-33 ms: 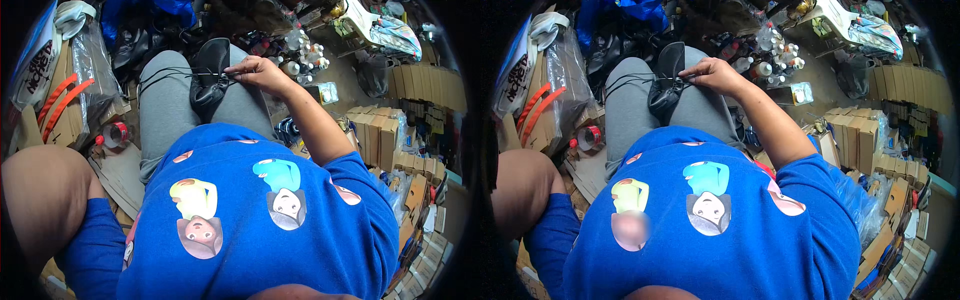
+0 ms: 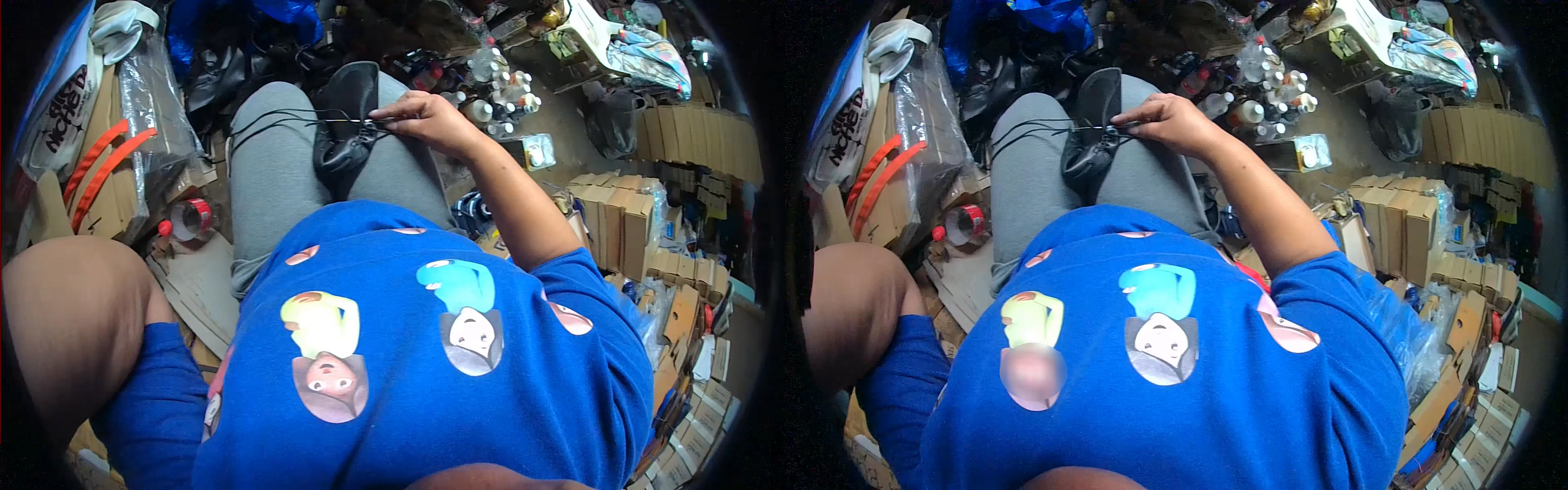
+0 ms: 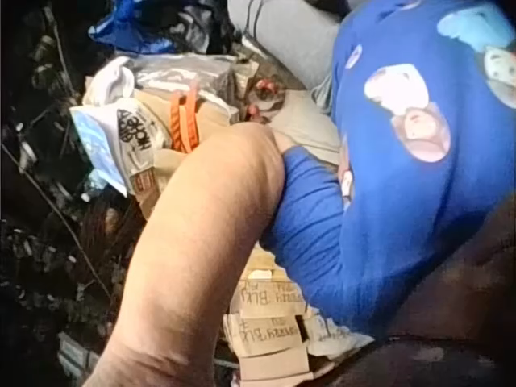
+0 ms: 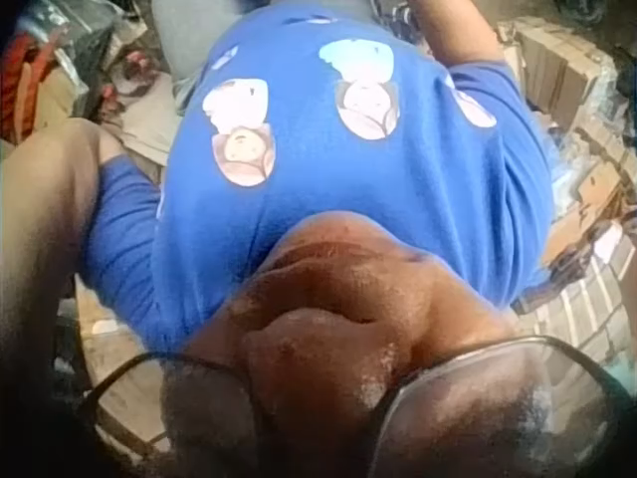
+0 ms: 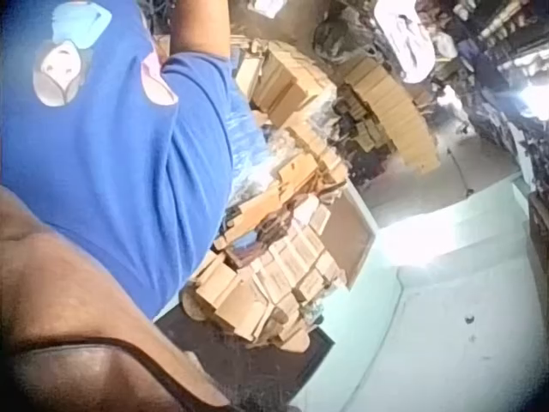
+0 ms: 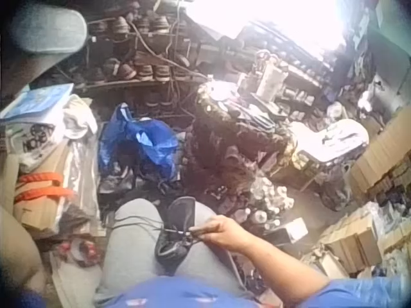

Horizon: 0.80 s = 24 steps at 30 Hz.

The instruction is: The recorder is lacing a black leather shoe while sitting down.

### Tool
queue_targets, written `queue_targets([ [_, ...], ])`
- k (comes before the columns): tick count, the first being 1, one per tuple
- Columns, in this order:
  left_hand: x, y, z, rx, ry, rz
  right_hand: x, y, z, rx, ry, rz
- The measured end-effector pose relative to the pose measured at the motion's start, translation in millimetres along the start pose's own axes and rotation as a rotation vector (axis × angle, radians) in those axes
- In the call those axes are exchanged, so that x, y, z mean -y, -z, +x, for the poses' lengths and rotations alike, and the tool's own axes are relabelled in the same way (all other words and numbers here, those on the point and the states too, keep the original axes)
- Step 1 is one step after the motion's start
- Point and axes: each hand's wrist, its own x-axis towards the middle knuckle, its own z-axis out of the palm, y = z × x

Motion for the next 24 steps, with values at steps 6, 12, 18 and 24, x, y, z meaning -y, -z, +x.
queue_targets([
  [6,-2.2,7.2,-3.2,0.01,0.024,0.036,7.0,-7.1,-1.0,-0.001,-0.033,0.001],
  [12,-8.5,20.6,1.5,0.02,0.035,0.094,1.3,-4.4,3.4,0.003,-0.016,0.055],
  [18,-12.4,25.3,-3.2,0.034,0.066,0.133,3.1,-5.7,-1.8,-0.017,0.036,-0.016],
  [24,-9.8,23.5,-2.9,0.04,0.084,0.161,9.5,-7.0,2.7,-0.012,0.022,-0.004],
])
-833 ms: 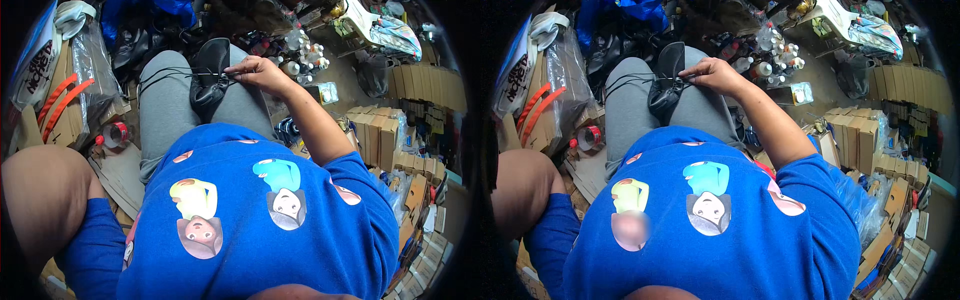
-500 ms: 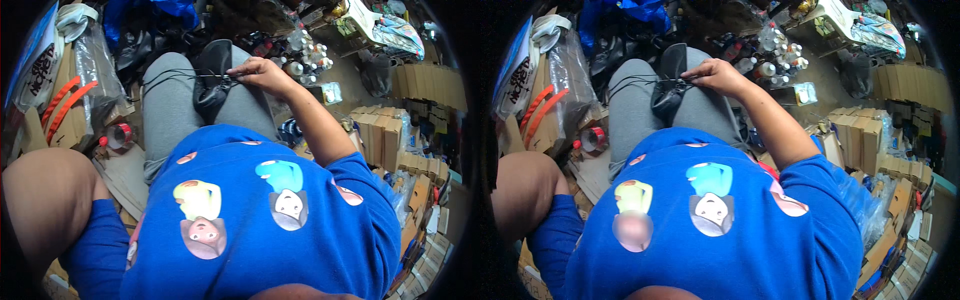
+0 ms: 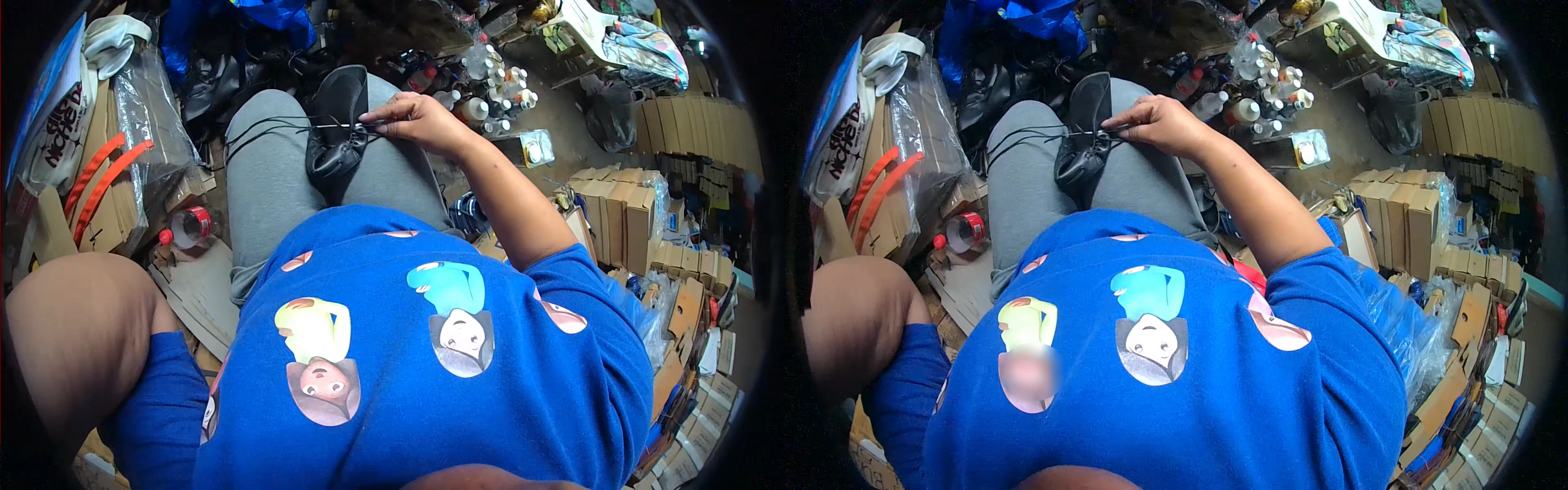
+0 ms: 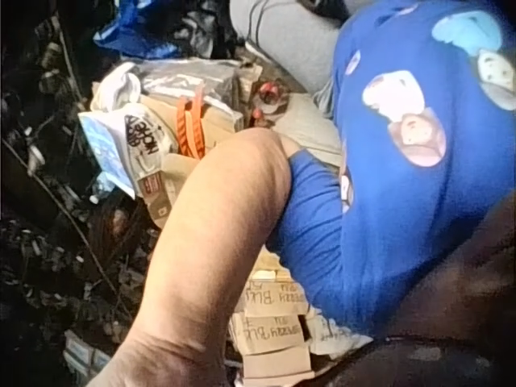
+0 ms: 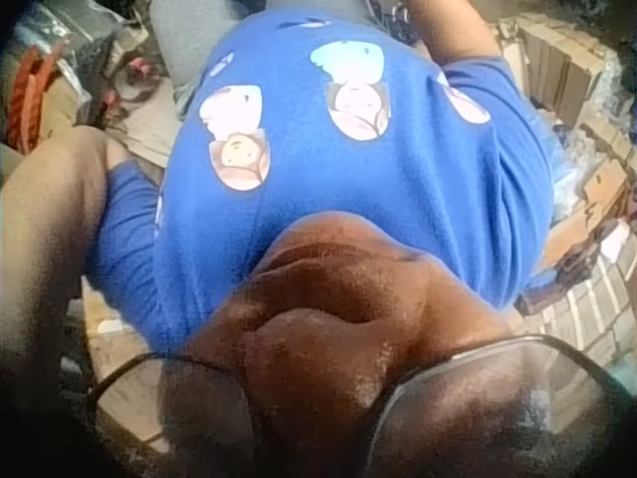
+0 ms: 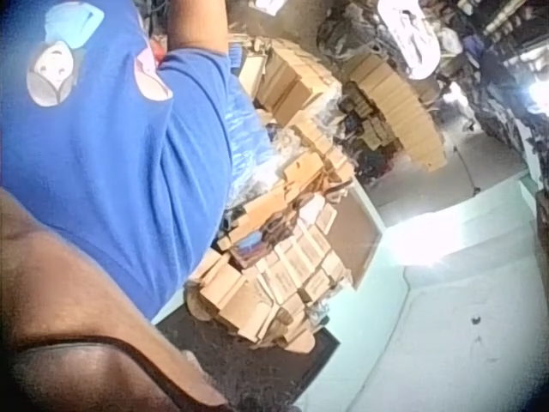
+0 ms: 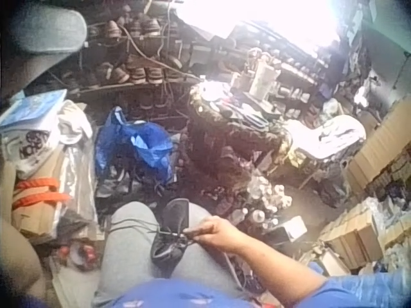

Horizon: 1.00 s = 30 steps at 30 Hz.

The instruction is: The recorder is lacing a black leather shoe while sitting down.

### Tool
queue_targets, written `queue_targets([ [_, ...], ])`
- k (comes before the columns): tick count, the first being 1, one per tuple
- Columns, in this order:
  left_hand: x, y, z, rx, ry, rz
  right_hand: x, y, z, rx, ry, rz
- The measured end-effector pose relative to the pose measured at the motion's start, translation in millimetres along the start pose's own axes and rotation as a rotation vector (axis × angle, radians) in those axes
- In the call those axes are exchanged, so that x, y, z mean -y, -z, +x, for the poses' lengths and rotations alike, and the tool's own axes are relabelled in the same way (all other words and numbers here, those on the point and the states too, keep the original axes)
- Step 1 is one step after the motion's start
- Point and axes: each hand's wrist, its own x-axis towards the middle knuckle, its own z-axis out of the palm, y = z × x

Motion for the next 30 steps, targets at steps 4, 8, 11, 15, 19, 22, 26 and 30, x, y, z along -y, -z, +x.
queue_targets([
  [4,-2.4,7.7,2.9,0.005,0.006,0.036,-12.4,5.7,-1.9,0.044,-0.012,0.051],
  [8,1.0,2.1,-10.1,-0.009,0.046,0.049,0.2,4.1,-3.8,0.02,-0.037,-0.034],
  [11,-4.6,12.4,-8.3,-0.003,0.049,0.086,-5.9,4.4,-3.6,0.012,-0.016,0.016],
  [15,-2.6,6.4,-9.5,-0.013,0.065,0.1,-6.3,5.1,1.3,0.01,-0.031,0.034],
  [19,-1.8,11.0,-13.5,-0.007,0.089,0.124,-1.5,2.9,3.3,0.005,-0.022,-0.03],
  [22,-7.8,-1.9,-8.2,-0.009,0.105,0.135,-5.5,1.3,-7.3,0.031,-0.033,0.057],
  [26,-18.9,-15.9,1.1,0.002,0.124,0.171,-1.6,6.3,0.4,0.02,0.01,0.022],
  [30,-31.8,17.6,11.2,0.046,0.085,0.262,-5.6,4.7,-1.2,-0.011,0.021,-0.138],
])
